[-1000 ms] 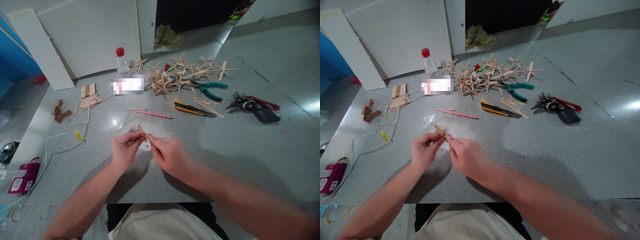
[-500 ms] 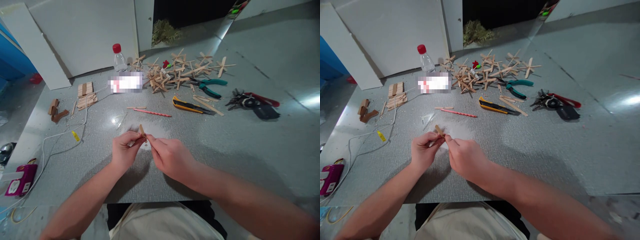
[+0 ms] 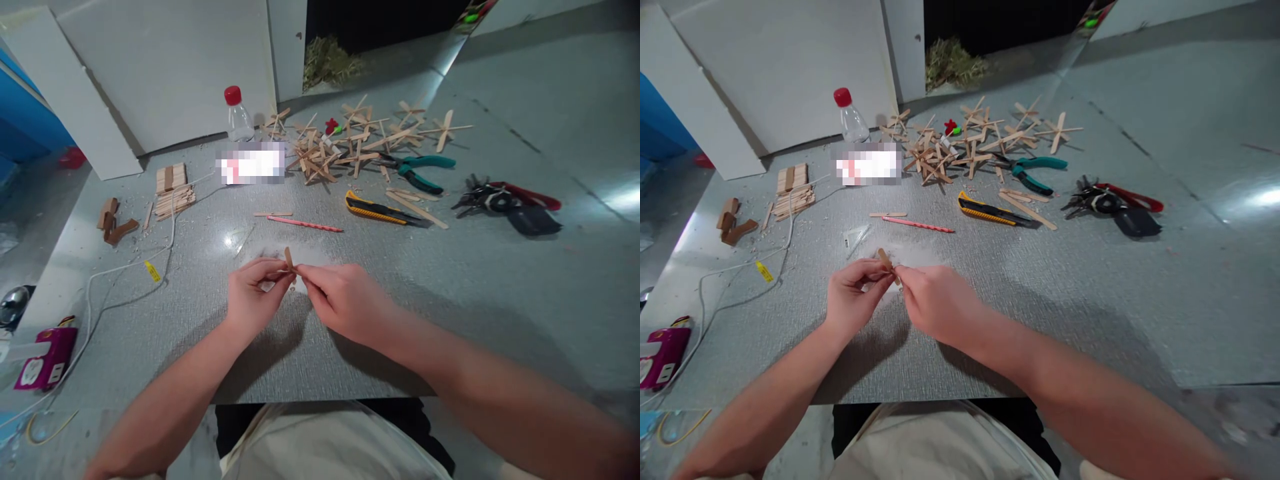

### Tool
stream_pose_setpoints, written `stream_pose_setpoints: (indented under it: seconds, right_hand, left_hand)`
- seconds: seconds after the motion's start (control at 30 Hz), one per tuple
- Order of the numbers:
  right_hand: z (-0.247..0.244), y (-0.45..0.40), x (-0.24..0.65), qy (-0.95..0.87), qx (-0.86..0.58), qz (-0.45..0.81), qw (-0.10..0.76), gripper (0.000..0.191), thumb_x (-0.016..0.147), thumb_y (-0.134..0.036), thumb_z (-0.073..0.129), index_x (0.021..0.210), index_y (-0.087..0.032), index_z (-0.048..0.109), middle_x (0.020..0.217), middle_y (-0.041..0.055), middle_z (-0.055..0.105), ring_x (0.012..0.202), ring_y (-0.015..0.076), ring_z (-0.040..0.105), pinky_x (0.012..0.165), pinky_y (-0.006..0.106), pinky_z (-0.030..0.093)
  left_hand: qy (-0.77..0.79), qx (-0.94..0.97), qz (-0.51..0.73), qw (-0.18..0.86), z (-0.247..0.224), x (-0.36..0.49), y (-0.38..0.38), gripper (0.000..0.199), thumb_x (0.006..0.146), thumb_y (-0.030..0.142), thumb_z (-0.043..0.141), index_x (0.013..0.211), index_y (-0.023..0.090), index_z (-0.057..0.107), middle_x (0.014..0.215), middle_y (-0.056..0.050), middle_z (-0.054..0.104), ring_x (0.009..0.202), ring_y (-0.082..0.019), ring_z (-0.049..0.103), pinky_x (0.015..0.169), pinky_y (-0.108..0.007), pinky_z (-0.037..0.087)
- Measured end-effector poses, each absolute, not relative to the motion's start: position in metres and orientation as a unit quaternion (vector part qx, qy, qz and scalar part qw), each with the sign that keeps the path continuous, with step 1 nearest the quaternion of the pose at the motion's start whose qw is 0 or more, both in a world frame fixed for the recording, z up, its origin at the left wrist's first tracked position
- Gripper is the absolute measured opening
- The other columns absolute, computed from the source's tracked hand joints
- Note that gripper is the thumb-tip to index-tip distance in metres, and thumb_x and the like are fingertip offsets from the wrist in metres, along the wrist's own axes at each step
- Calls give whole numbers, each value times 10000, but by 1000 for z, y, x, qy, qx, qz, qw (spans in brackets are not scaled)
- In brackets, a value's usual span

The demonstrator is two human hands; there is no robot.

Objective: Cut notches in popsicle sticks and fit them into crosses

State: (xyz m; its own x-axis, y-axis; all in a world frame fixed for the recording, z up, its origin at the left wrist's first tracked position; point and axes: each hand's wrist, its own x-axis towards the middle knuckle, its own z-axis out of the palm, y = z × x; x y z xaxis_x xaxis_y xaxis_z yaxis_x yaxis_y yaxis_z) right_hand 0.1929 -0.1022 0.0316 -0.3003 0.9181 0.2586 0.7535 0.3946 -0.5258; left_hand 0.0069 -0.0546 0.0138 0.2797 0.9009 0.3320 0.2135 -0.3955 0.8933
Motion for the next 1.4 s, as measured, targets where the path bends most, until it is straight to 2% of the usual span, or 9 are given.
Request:
stream_pose_setpoints:
  seconds: [0.2,0.47,0.6,0.73,0.87,0.97,1.1,1.23,1.4]
  right_hand:
    - [33,-98,196,-791,-515,186,273,287,988,-135,475,1102,-183,734,888,80,798,717,202,712,635,308,456]
    - [28,-100,190,-770,-528,214,287,416,968,-130,468,1317,-175,690,998,91,828,757,209,752,682,315,518]
    - [27,-97,191,-703,-544,293,353,287,1025,-208,447,1244,-200,633,797,27,760,633,168,666,637,301,479]
    - [19,-90,191,-566,-489,459,478,120,1063,-372,454,1087,-256,474,785,-16,661,599,138,550,577,276,439]
    - [15,-89,189,-526,-457,510,504,205,1026,-477,487,1070,-281,441,694,-57,505,573,143,486,516,261,387]
    - [18,-94,189,-512,-430,535,516,298,974,-531,577,1124,-282,510,702,-47,513,608,156,531,532,272,424]
    - [24,-98,190,-528,-412,527,522,228,937,-458,668,1029,-260,600,750,-15,642,664,161,632,606,295,513]
    - [27,-98,190,-555,-432,483,521,79,957,-290,632,897,-238,636,726,-9,696,646,142,634,613,281,508]
    - [29,-97,192,-583,-466,419,517,73,965,-265,615,901,-239,637,714,-9,716,610,143,634,568,274,496]
  left_hand:
    - [409,722,443,339,16,6,-57,76,892,234,746,933,207,804,889,-53,818,722,-145,773,686,-242,646]
    - [420,768,441,196,11,-2,-46,156,883,161,696,967,226,811,909,-52,813,734,-147,751,700,-253,599]
    - [406,787,450,119,8,-10,-40,166,885,151,705,978,235,814,906,-54,812,740,-152,752,690,-251,580]
    - [359,825,431,69,15,-17,-44,150,899,169,713,929,265,824,896,-48,828,763,-174,781,719,-273,609]
    - [307,869,384,54,31,-20,-53,189,910,152,706,924,297,827,954,-37,842,827,-221,818,747,-327,660]
    - [282,890,356,47,42,-19,-58,213,929,153,682,881,304,825,941,-36,843,825,-244,826,691,-339,663]
    - [257,902,346,26,48,-17,-59,238,938,150,663,844,305,818,921,-31,842,791,-248,826,626,-325,642]
    - [241,907,346,8,48,-18,-58,244,936,139,664,875,318,818,931,-15,843,796,-240,827,616,-317,631]
    - [219,903,369,-26,43,-31,-52,206,922,171,713,915,350,816,952,34,843,799,-193,821,651,-278,615]
